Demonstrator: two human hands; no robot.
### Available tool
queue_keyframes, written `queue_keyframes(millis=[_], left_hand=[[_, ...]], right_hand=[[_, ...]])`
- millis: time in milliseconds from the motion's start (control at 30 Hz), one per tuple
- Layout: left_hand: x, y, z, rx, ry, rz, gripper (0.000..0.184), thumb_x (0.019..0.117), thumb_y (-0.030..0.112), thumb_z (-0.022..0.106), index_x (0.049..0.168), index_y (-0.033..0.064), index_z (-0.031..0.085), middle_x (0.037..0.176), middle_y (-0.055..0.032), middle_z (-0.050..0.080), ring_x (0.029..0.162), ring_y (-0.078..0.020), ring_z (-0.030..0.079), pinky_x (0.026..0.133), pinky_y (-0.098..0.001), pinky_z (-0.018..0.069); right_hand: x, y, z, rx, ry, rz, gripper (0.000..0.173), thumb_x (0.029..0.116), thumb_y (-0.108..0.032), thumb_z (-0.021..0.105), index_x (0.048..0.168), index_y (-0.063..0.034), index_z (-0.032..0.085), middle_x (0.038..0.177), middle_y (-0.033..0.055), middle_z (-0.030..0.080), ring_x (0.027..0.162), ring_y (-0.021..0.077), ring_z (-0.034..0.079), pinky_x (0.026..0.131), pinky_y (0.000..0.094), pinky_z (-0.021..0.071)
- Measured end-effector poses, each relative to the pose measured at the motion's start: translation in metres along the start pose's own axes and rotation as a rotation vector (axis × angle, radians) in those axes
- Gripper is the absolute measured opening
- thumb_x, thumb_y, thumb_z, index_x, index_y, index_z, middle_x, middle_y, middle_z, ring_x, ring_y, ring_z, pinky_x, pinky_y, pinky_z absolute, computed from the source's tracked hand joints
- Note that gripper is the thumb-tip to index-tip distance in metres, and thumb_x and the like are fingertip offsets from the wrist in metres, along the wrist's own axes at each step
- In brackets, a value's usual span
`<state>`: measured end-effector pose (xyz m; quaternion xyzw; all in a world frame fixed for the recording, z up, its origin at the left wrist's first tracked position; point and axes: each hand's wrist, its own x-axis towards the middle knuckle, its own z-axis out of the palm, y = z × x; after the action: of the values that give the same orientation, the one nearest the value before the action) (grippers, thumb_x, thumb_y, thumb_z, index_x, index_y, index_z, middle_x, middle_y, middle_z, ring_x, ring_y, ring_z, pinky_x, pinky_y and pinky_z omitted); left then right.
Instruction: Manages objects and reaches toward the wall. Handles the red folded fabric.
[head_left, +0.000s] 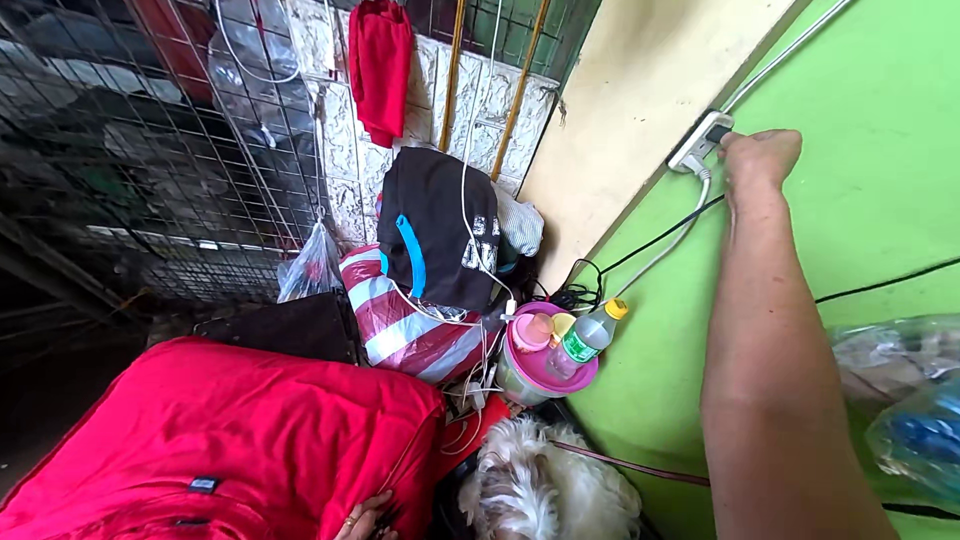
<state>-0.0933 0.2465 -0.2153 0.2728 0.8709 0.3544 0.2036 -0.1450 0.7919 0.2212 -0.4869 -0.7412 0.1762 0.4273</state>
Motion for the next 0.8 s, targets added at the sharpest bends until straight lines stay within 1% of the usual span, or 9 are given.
queue_keyframes(millis=[167, 300, 367, 433, 467, 567, 667, 733, 800], left_hand=[[0.002, 0.002, -0.001, 0.02, -0.021, -0.029, 0.042, 0.1002, 0.033, 0.06, 0.135, 0.0095, 0.065, 0.142, -0.0092, 0.063, 0.121, -0.0357, 0.065, 0.098, -0.0625, 0.0489], [-0.003, 0.013, -0.007, -0.027, 0.018, 0.047, 0.035, 0.0947, 0.018, 0.069, 0.122, -0.0035, 0.069, 0.137, -0.0194, 0.064, 0.114, -0.0432, 0.068, 0.091, -0.0653, 0.0523], [-0.004, 0.017, -0.009, -0.012, -0.003, 0.031, 0.036, 0.0942, 0.018, 0.07, 0.123, -0.0036, 0.069, 0.139, -0.0193, 0.063, 0.115, -0.0434, 0.067, 0.092, -0.0646, 0.0521], [-0.004, 0.018, -0.01, -0.002, -0.019, 0.024, 0.039, 0.0941, 0.021, 0.071, 0.125, -0.0031, 0.068, 0.141, -0.0191, 0.061, 0.117, -0.0425, 0.066, 0.094, -0.0639, 0.0515], [-0.004, 0.018, -0.01, -0.009, -0.031, 0.02, 0.041, 0.0952, 0.023, 0.07, 0.127, -0.0029, 0.067, 0.142, -0.019, 0.06, 0.119, -0.0418, 0.065, 0.097, -0.0637, 0.0507], [-0.002, 0.016, -0.013, -0.156, -0.076, -0.036, 0.04, 0.1069, 0.021, 0.05, 0.137, -0.0036, 0.06, 0.141, -0.022, 0.059, 0.124, -0.0398, 0.062, 0.105, -0.0606, 0.0456], [-0.002, 0.015, -0.018, -0.424, -0.048, -0.133, 0.042, 0.1107, 0.018, 0.034, 0.136, -0.0056, 0.058, 0.118, -0.0232, 0.066, 0.095, -0.0294, 0.067, 0.089, -0.0473, 0.0535], [-0.011, 0.02, -0.023, -0.609, 0.026, -0.163, 0.043, 0.1099, 0.02, 0.032, 0.132, -0.0076, 0.057, 0.113, -0.0178, 0.066, 0.087, -0.0173, 0.067, 0.084, -0.0361, 0.0564], [-0.028, 0.025, -0.03, -0.775, 0.119, -0.172, 0.043, 0.1093, 0.02, 0.03, 0.129, -0.0093, 0.055, 0.114, -0.011, 0.067, 0.084, -0.0073, 0.067, 0.079, -0.0269, 0.0565]], right_hand=[[-0.009, -0.017, 0.002, -0.064, 0.029, 0.067, 0.039, 0.0916, -0.019, 0.064, 0.121, 0.0072, 0.062, 0.126, 0.0257, 0.064, 0.12, 0.0356, 0.061, 0.096, 0.0551, 0.0478], [-0.025, -0.017, -0.003, -0.142, -0.045, 0.044, 0.044, 0.1042, -0.028, 0.05, 0.123, 0.0093, 0.062, 0.131, 0.0301, 0.061, 0.126, 0.0414, 0.059, 0.099, 0.0598, 0.0455], [-0.034, -0.011, -0.011, -0.132, -0.06, 0.007, 0.052, 0.1057, -0.036, 0.049, 0.126, 0.0104, 0.061, 0.136, 0.0337, 0.057, 0.131, 0.0455, 0.054, 0.103, 0.0626, 0.0417], [-0.055, -0.004, -0.022, -0.066, 0.016, -0.037, 0.064, 0.1046, -0.045, 0.05, 0.139, 0.0099, 0.054, 0.146, 0.0357, 0.046, 0.138, 0.0478, 0.044, 0.111, 0.0608, 0.0363], [-0.071, 0.0, -0.026, -0.013, 0.068, -0.077, 0.064, 0.1044, -0.043, 0.051, 0.144, 0.0073, 0.051, 0.148, 0.0345, 0.045, 0.139, 0.0466, 0.043, 0.113, 0.0576, 0.0356], [-0.153, 0.024, -0.037, 0.191, 0.044, -0.316, 0.052, 0.1061, -0.027, 0.05, 0.146, 0.0062, 0.049, 0.147, 0.0325, 0.046, 0.136, 0.0422, 0.047, 0.112, 0.0502, 0.0406], [-0.29, 0.056, -0.028, 0.387, -0.199, -0.489, 0.037, 0.105, -0.016, 0.053, 0.136, 0.0047, 0.056, 0.143, 0.0244, 0.054, 0.133, 0.0327, 0.052, 0.108, 0.0458, 0.0464], [-0.381, 0.074, -0.006, 0.529, -0.401, -0.5, 0.025, 0.0974, -0.007, 0.059, 0.116, 0.0072, 0.069, 0.125, 0.0228, 0.067, 0.122, 0.0295, 0.062, 0.104, 0.0429, 0.0517], [-0.453, 0.086, 0.011, 0.538, -0.729, -0.432, 0.021, 0.097, -0.006, 0.06, 0.108, 0.0068, 0.072, 0.116, 0.0214, 0.07, 0.114, 0.0277, 0.066, 0.1, 0.0395, 0.0535]])
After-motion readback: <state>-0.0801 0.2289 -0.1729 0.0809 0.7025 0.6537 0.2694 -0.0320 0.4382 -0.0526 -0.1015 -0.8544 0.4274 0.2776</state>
